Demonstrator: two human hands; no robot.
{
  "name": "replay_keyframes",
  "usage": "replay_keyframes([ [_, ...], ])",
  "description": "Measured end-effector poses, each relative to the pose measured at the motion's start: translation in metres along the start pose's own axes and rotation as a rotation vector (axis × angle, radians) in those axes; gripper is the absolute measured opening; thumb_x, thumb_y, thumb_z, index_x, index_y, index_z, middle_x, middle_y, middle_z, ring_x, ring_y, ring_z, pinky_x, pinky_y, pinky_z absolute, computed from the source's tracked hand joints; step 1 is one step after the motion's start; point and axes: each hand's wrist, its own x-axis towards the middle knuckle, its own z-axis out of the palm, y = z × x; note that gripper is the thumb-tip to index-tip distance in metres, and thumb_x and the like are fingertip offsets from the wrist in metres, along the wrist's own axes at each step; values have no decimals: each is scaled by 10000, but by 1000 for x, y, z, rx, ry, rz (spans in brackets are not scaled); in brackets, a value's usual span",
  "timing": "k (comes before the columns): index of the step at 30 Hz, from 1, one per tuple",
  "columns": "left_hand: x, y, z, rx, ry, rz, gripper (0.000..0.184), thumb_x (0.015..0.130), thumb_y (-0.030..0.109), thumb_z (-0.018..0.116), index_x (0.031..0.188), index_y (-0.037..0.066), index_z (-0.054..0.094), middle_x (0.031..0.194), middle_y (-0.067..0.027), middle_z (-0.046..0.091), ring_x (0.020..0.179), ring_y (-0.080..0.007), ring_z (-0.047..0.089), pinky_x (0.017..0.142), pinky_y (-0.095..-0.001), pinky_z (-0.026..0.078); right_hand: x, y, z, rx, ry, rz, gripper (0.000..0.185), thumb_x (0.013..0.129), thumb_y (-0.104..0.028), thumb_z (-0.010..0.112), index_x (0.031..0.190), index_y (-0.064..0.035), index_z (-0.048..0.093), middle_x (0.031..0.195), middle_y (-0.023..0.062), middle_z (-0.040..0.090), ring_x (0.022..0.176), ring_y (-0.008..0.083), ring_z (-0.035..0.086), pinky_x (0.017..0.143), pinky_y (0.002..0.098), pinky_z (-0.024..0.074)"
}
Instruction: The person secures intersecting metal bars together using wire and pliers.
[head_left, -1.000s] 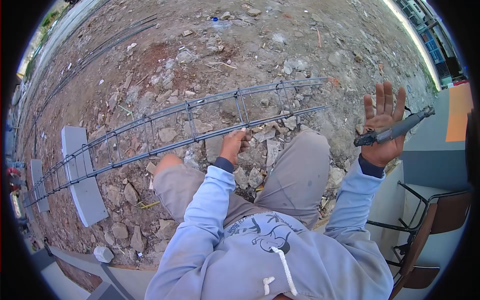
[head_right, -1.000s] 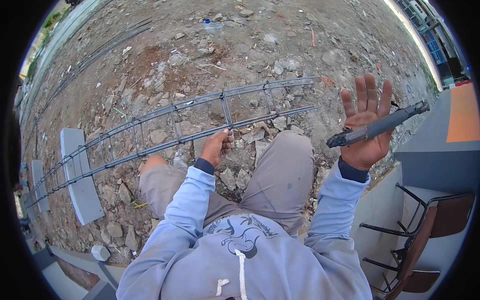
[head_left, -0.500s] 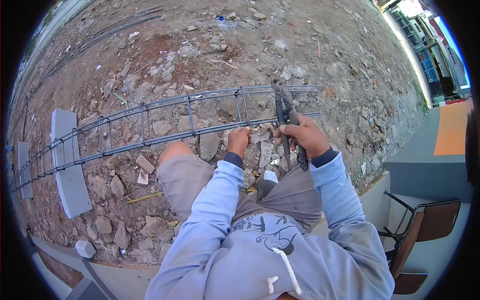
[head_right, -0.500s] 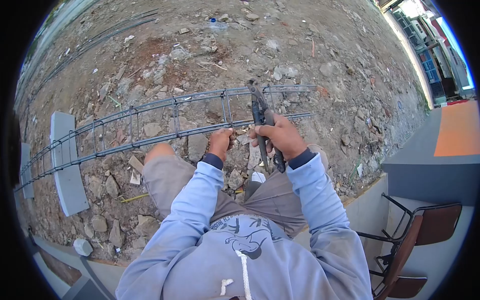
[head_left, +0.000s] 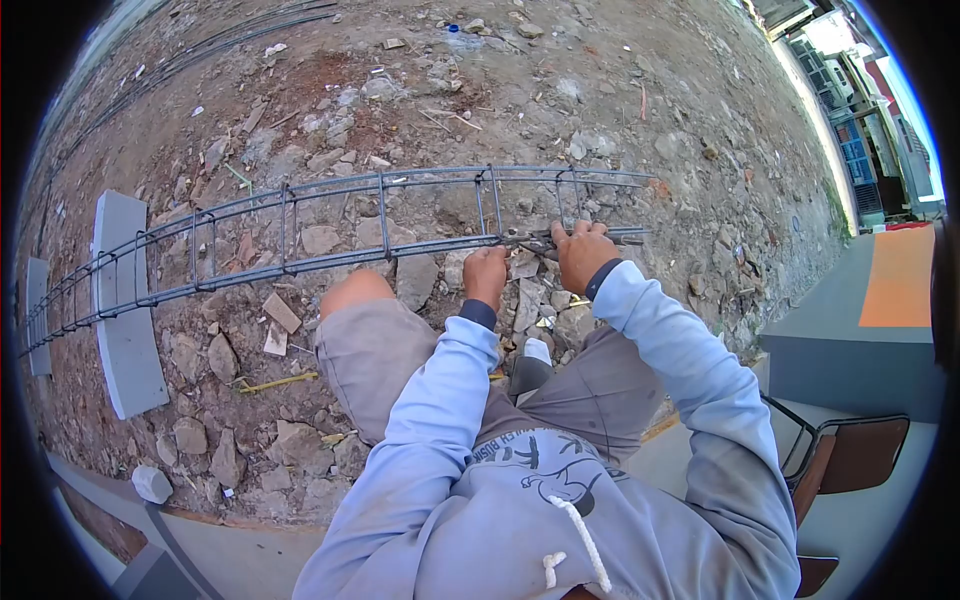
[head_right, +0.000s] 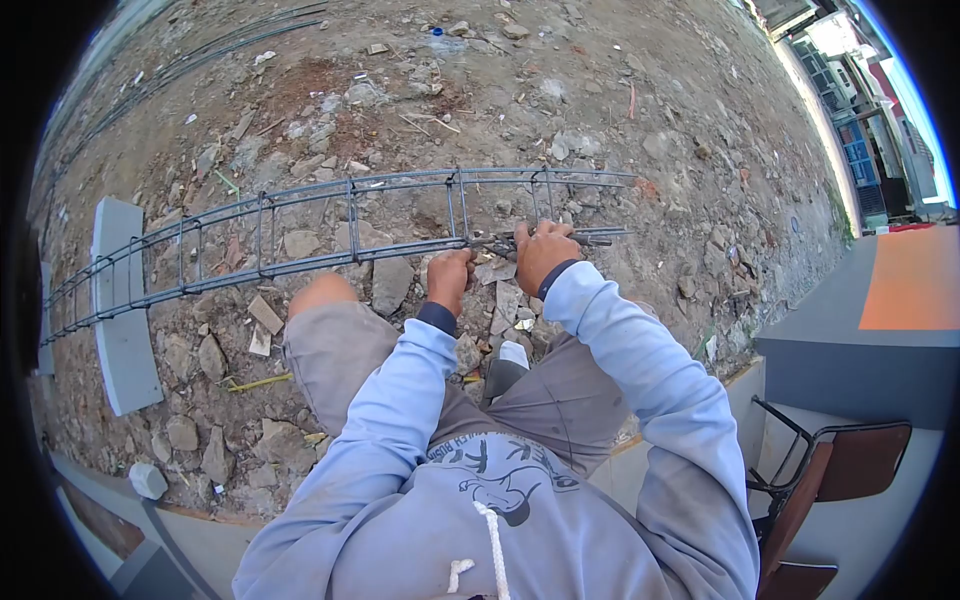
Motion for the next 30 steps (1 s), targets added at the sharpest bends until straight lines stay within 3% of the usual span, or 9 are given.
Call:
replay_keyframes([
  [10,2,-3,1,13,6,13,173,860,143,536,822,-8,611,630,-14,527,489,-95,463,439,-239,373,8,3,18,82,-46,-83,606,771,-133,515,1334,33,367,1060,289,566,999,423,563,889,450,439],
  [13,4,-7,0,10,9,5,178,859,143,537,833,-15,617,639,-23,536,495,-106,481,447,-245,393,-1,-6,4,-44,-58,-40,572,783,-141,502,1315,34,388,1057,281,572,1000,394,572,877,436,450],
  [16,3,-5,-2,25,7,-3,180,848,142,543,833,-20,621,648,-35,551,500,-116,505,447,-249,403,5,-3,13,34,-40,-60,517,795,-154,491,1273,32,430,1082,270,565,993,399,572,845,444,469],
  [19,-8,8,-3,1,3,-50,181,831,149,558,822,-21,621,649,-42,568,503,-123,527,440,-248,404,4,-2,12,84,-67,-74,478,795,-169,483,1230,30,471,1007,263,604,929,384,612,793,446,494],
  [22,-14,17,-1,-50,-5,-111,191,821,166,567,803,-16,622,637,-42,577,492,-128,537,433,-249,404,4,-3,-5,139,-233,-148,394,793,-177,474,1108,41,567,892,253,643,841,353,653,734,445,510],
  [25,-19,21,-2,-105,-15,-176,240,835,226,558,808,-4,618,655,-51,591,510,-143,548,453,-260,419,18,-1,-4,203,-413,-292,366,772,-215,494,972,56,639,863,249,661,848,317,663,745,444,502],
  [29,-42,38,4,-296,-70,-339,392,873,392,523,948,11,575,839,-105,619,729,-201,599,592,-325,479,3,2,-11,958,-736,-34,396,882,-327,495,930,34,651,776,172,677,672,242,677,490,362,479],
  [30,-46,42,7,-366,-84,-383,445,881,443,513,989,13,558,894,-120,622,796,-218,607,636,-347,493,0,4,12,1263,-770,9,473,924,-427,469,915,18,630,727,120,657,566,211,647,390,291,419],
])
